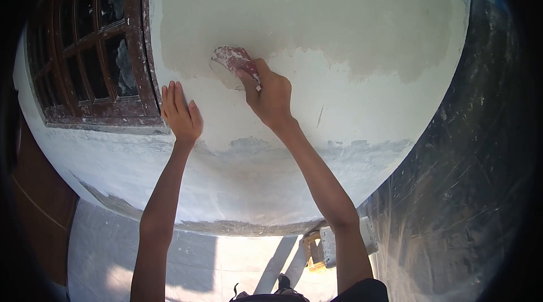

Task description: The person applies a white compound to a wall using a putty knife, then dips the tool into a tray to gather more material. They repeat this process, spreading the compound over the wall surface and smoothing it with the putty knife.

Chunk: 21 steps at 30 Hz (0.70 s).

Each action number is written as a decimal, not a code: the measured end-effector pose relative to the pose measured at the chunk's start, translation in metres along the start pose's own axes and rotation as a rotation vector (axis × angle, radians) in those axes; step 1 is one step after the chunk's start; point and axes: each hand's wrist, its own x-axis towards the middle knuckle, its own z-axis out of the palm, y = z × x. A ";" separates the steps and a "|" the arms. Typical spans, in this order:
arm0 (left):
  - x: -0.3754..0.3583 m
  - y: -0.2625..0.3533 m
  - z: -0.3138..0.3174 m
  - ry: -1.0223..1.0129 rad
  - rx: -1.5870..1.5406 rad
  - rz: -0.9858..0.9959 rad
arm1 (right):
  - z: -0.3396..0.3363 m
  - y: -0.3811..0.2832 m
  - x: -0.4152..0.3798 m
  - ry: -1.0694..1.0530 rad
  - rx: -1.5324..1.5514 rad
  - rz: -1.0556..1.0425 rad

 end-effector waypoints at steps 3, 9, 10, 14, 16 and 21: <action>0.002 0.001 -0.001 0.010 -0.018 0.001 | -0.001 0.008 0.015 0.057 -0.132 -0.067; 0.000 0.002 0.000 -0.008 0.004 -0.012 | -0.056 0.030 0.023 0.530 -0.054 0.242; 0.000 0.001 0.000 -0.011 0.007 -0.015 | -0.056 0.027 0.020 0.580 -0.014 0.261; -0.001 0.001 -0.001 -0.015 0.011 -0.014 | -0.020 -0.006 0.013 0.359 0.308 0.141; 0.000 0.000 -0.001 -0.038 -0.001 -0.006 | -0.003 -0.020 0.015 0.098 0.127 0.121; -0.002 -0.001 0.000 -0.030 -0.015 0.006 | -0.022 0.011 0.038 0.255 -0.127 0.135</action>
